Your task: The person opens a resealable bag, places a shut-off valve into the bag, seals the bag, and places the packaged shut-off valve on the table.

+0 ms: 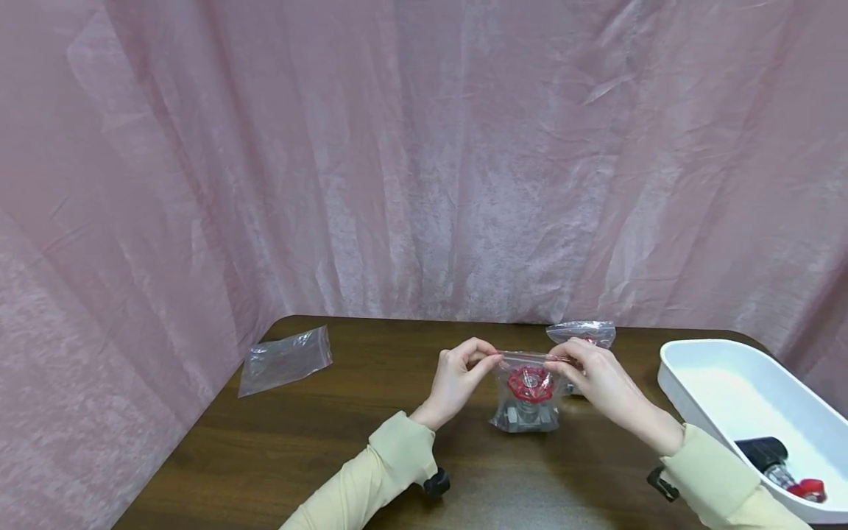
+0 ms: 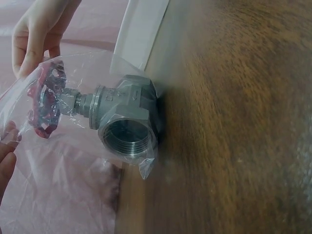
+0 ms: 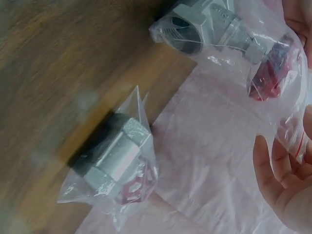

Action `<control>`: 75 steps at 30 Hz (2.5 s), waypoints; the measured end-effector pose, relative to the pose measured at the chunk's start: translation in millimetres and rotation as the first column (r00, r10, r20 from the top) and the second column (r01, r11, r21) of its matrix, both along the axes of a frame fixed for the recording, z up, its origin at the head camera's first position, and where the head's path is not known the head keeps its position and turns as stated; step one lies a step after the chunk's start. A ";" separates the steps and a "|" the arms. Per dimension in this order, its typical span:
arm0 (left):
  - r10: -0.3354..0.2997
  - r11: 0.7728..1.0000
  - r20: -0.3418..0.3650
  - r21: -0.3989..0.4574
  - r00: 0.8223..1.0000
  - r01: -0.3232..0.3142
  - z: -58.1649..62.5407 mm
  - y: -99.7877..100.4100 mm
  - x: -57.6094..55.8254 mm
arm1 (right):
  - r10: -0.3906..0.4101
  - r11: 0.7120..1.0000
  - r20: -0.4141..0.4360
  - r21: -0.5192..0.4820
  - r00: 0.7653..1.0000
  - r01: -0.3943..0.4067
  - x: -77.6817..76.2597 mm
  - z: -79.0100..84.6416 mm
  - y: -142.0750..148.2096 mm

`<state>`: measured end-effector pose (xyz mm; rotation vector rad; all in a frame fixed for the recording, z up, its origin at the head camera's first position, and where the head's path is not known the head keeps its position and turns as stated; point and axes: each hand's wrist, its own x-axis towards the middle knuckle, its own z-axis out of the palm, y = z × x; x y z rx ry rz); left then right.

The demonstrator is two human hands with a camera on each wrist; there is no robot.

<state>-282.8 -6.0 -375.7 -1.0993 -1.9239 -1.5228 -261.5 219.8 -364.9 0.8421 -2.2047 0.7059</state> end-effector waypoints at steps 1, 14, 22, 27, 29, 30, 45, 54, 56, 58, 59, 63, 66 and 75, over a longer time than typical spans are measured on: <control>-0.002 1.000 0.003 0.004 1.000 0.002 -0.5 0.2 -0.3 | -0.003 1.000 0.010 -0.002 1.000 0.003 0.7 -0.1 1.6; 0.002 1.000 0.020 0.002 1.000 -0.002 -1.6 1.0 -1.6 | 0.022 1.000 -0.033 -0.014 0.999 -0.023 1.7 -0.8 8.6; 0.015 1.000 0.013 0.001 1.000 -0.015 -1.7 1.4 -0.6 | 0.022 1.000 -0.079 0.001 0.997 -0.022 -1.0 -2.2 7.5; 0.012 1.000 0.014 0.003 1.000 -0.012 -1.6 1.9 -0.6 | 0.050 0.999 -0.132 0.016 0.990 -0.048 -2.4 -3.0 7.8; 0.009 1.000 0.015 0.005 1.000 -0.009 -1.5 1.8 -0.3 | 0.059 0.998 -0.141 0.015 0.988 -0.057 -2.3 -2.8 7.6; 0.009 1.000 0.016 0.005 1.000 -0.009 -1.3 1.6 -0.1 | 0.060 0.998 -0.144 0.017 0.988 -0.058 -1.9 -2.4 7.3; 0.002 1.000 0.020 0.015 1.000 -0.002 -0.6 0.9 2.2 | 0.012 1.000 -0.058 -0.026 0.998 -0.013 -0.3 -3.8 9.3; -0.009 0.999 0.043 0.032 0.999 0.008 -0.9 2.4 3.1 | -0.007 0.999 0.087 -0.034 0.996 0.010 3.7 -1.7 14.9; -0.015 0.999 0.046 0.035 0.999 0.013 -0.8 2.4 3.2 | -0.016 0.999 0.134 -0.034 0.991 0.021 4.7 -2.0 16.6; -0.020 0.999 0.053 0.038 0.998 0.018 -0.9 2.4 3.1 | -0.020 0.999 0.171 -0.041 0.985 0.027 5.5 -2.9 17.7; -0.024 0.999 0.058 0.039 0.998 0.022 -1.0 2.4 3.0 | -0.024 0.998 0.183 -0.047 0.983 0.033 6.0 -3.5 18.0; -0.027 0.999 0.068 0.034 0.997 0.024 -1.9 2.5 2.5 | -0.043 0.995 0.187 -0.085 0.981 0.060 7.3 -5.4 17.8; -0.022 0.999 0.065 0.030 0.998 0.020 -2.4 2.4 1.6 | -0.047 0.991 0.200 -0.116 0.979 0.071 7.3 -6.2 16.4; -0.029 0.999 0.059 0.033 0.998 0.027 -3.4 1.2 1.4 | 0.018 0.980 0.341 -0.191 0.940 0.051 8.7 -15.1 11.1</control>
